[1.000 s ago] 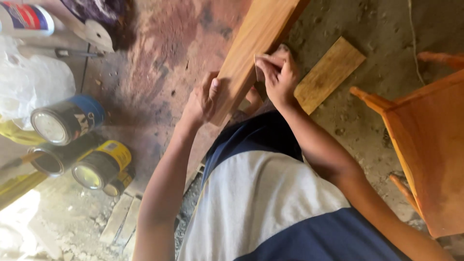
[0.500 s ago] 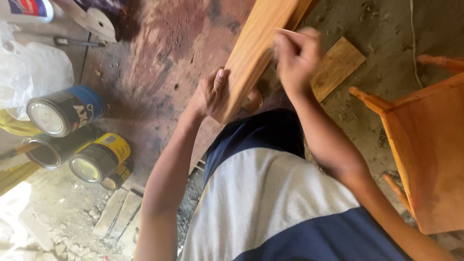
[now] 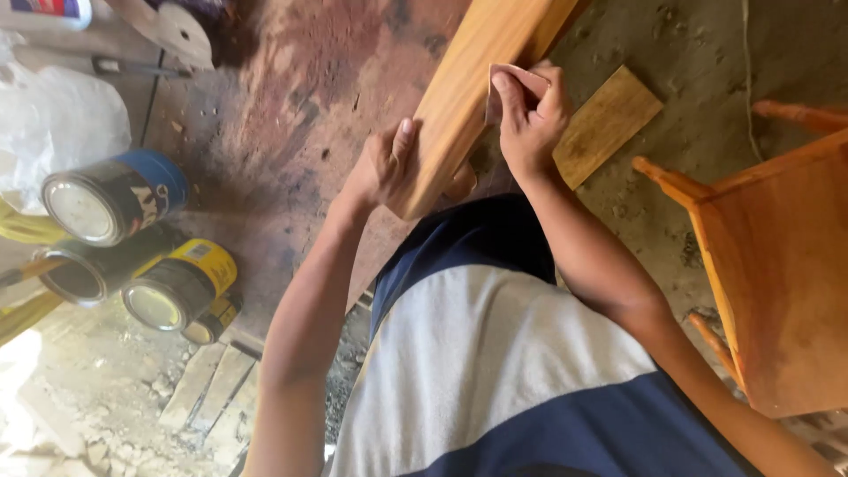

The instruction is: Sand a wooden furniture leg with sandpaper and then apply a dark stain using a paintbrush.

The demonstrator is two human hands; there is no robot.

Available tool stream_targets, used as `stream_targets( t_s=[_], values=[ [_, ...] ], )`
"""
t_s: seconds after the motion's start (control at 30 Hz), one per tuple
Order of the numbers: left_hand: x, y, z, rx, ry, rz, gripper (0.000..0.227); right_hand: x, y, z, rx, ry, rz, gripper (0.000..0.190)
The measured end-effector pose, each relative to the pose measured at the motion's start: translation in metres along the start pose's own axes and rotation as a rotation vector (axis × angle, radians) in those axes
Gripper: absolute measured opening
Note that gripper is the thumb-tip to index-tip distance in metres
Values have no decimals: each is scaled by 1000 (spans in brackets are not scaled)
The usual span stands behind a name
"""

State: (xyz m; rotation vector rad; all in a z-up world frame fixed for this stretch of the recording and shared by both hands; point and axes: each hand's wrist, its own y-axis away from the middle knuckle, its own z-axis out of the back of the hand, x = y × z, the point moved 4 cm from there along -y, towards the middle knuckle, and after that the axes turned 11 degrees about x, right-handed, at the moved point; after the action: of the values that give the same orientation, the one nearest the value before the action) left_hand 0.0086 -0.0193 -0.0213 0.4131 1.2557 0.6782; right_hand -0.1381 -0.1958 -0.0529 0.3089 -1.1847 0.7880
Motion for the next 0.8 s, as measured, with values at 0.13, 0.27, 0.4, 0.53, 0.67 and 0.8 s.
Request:
stream_targets(
  t_s=[0.13,0.27,0.4,0.53,0.67,0.8],
  values=[
    [0,-8,5,-27,39,-105,67,-31,16,6,38,-129,-80,34],
    [5,-7,0,7,30,-61,71,-52,-1,-2,-76,-125,-99,33],
    [7,-9,3,-15,75,-89,72,-7,10,-1,-33,7,64,30],
    [6,-8,7,13,40,-33,74,-16,-5,0,39,-170,-113,26],
    [15,-12,4,-21,68,-40,71,3,9,-5,8,-5,76,23],
    [9,-8,4,-49,46,-140,68,-20,-3,0,71,-89,5,23]
  ],
)
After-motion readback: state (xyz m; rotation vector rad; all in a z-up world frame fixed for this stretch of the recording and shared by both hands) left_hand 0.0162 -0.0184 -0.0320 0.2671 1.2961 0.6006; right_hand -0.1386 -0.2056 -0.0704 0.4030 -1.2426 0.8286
